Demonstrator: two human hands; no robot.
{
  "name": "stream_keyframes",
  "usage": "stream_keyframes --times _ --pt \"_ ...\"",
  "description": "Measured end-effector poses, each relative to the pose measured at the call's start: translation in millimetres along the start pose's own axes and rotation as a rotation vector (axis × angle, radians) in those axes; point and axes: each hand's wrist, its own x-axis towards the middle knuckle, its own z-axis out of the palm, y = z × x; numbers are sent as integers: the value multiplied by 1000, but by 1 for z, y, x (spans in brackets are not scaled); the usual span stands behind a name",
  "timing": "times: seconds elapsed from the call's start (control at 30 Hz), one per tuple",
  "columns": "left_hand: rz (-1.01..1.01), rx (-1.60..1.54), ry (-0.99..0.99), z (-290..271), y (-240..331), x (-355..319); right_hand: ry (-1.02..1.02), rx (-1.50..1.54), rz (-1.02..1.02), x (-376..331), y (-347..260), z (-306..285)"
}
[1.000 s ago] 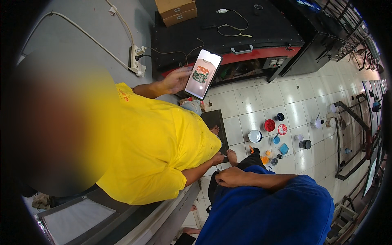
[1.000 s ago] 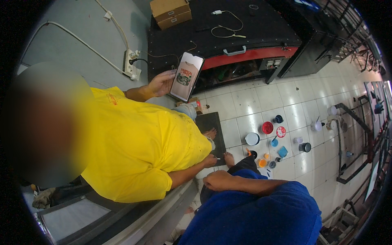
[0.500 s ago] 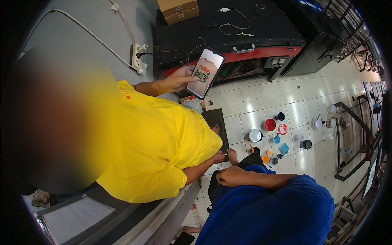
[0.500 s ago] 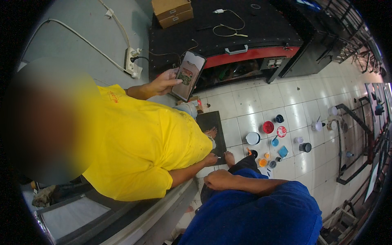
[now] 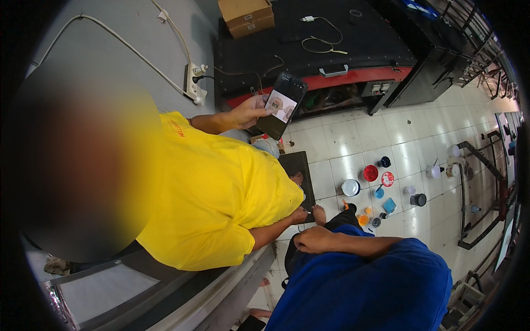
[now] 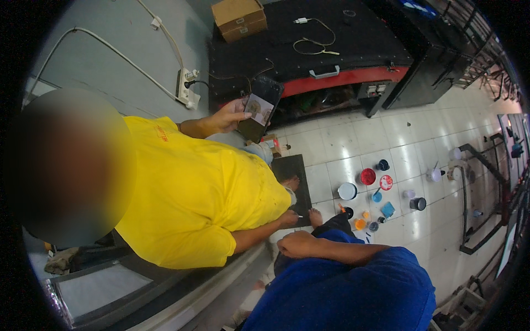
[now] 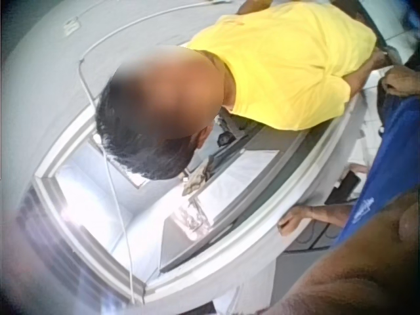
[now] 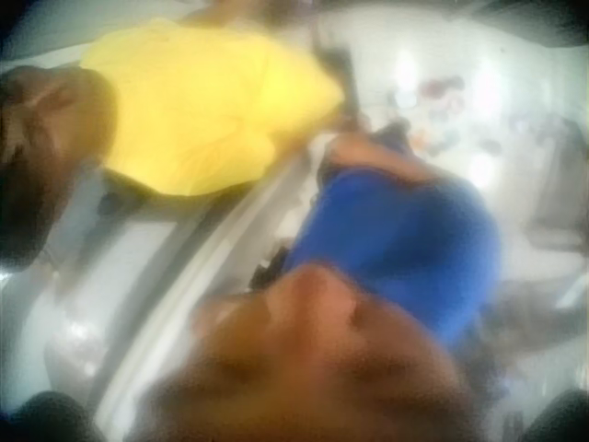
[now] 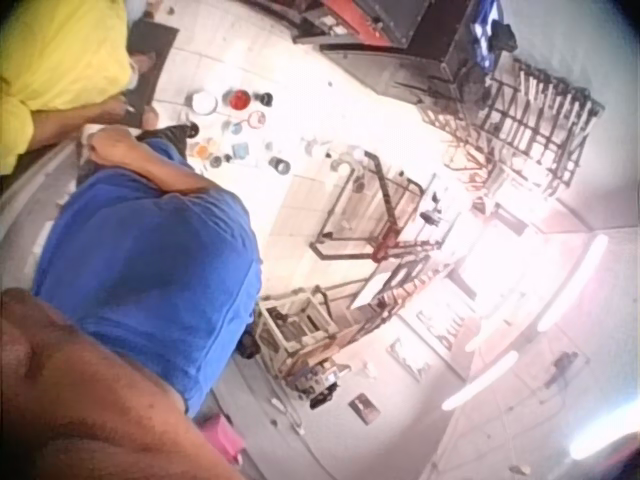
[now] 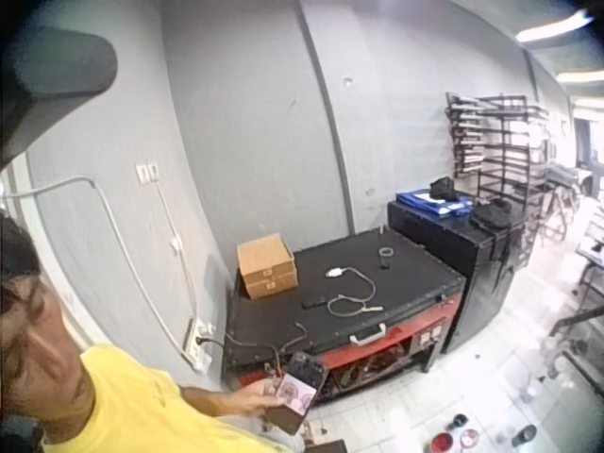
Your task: The person folds black t-shirts on printing pallets, applies clear tape to the graphic areas to remove lint or debris, and hangs a white face mask on a wall hook.
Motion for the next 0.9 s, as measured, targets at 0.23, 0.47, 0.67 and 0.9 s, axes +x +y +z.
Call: stream_keyframes --times 0.23,0.47,0.67,0.9 --pt "-5 19 -5 -2 1 -1 19 -31 -12 -2 -6 -12" --pt "-5 32 -11 -3 0 1 18 -24 -28 1 1 -8" --pt "-1 33 -16 -1 1 1 5 9 -16 4 -1 -16" --pt "3 33 -28 1 11 3 -47 -28 10 9 0 -17"
